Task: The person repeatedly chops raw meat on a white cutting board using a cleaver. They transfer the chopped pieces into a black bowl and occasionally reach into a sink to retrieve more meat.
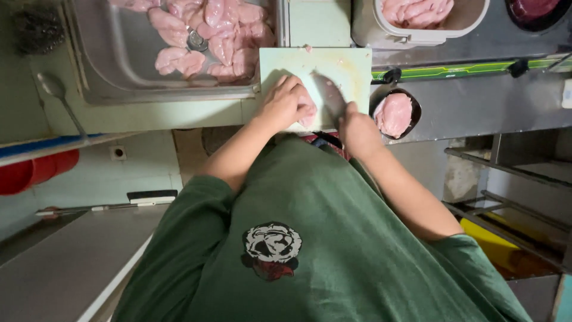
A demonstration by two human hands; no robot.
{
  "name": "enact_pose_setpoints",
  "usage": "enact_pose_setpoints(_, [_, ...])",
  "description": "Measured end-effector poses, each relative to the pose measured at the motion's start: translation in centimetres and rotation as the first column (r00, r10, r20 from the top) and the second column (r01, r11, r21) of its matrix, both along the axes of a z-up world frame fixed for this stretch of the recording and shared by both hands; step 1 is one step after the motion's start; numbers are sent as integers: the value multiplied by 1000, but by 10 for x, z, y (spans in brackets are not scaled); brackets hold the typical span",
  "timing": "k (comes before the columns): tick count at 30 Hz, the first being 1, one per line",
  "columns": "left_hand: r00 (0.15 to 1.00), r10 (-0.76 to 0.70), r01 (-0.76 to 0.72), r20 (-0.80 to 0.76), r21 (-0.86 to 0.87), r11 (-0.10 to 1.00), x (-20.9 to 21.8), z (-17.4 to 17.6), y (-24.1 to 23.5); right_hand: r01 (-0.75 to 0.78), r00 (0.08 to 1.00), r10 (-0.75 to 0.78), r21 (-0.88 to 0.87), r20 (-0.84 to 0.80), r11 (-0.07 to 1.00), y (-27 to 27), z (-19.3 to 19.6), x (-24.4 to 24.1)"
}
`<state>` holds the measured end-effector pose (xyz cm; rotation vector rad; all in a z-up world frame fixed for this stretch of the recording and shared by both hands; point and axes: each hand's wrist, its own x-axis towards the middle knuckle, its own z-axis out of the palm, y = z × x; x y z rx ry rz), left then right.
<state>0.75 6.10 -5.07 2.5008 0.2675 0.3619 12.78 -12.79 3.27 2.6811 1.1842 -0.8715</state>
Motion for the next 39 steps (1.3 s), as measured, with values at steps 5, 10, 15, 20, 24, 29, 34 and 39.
enact_pose_setpoints(5, [995, 90, -92, 34, 60, 994, -13, 37, -23, 45, 999, -40, 186, -35, 981, -18, -8, 22])
enact_pose_setpoints(10, [969, 177, -161, -171, 108, 981, -11, 40, -37, 148, 987, -121, 316, -103, 937, -21, -17, 18])
enact_pose_setpoints(15, [905, 171, -117, -389, 159, 980, -16, 59, -42, 303, 925, -168, 394, -340, 868, -7, 40, -6])
enact_pose_setpoints(20, [851, 144, -94, -505, 123, 988, -12, 56, -42, 263, 942, -127, 446, -311, 855, -9, 15, -3])
enact_pose_setpoints(24, [825, 133, -98, -549, 94, 991, -11, 57, -39, 236, 954, -116, 454, -276, 859, 9, -19, -1])
enact_pose_setpoints(29, [795, 144, -107, -590, 96, 990, -10, 53, -39, 196, 956, -37, 540, -292, 818, 26, 8, -9])
enact_pose_setpoints(34, [826, 153, -101, -543, 124, 987, -12, 47, -39, 186, 959, -38, 523, -281, 832, 9, -11, -15])
enact_pose_setpoints(39, [810, 117, -77, -574, 95, 993, -12, 39, -38, 184, 961, -26, 567, -275, 803, 32, -5, -14])
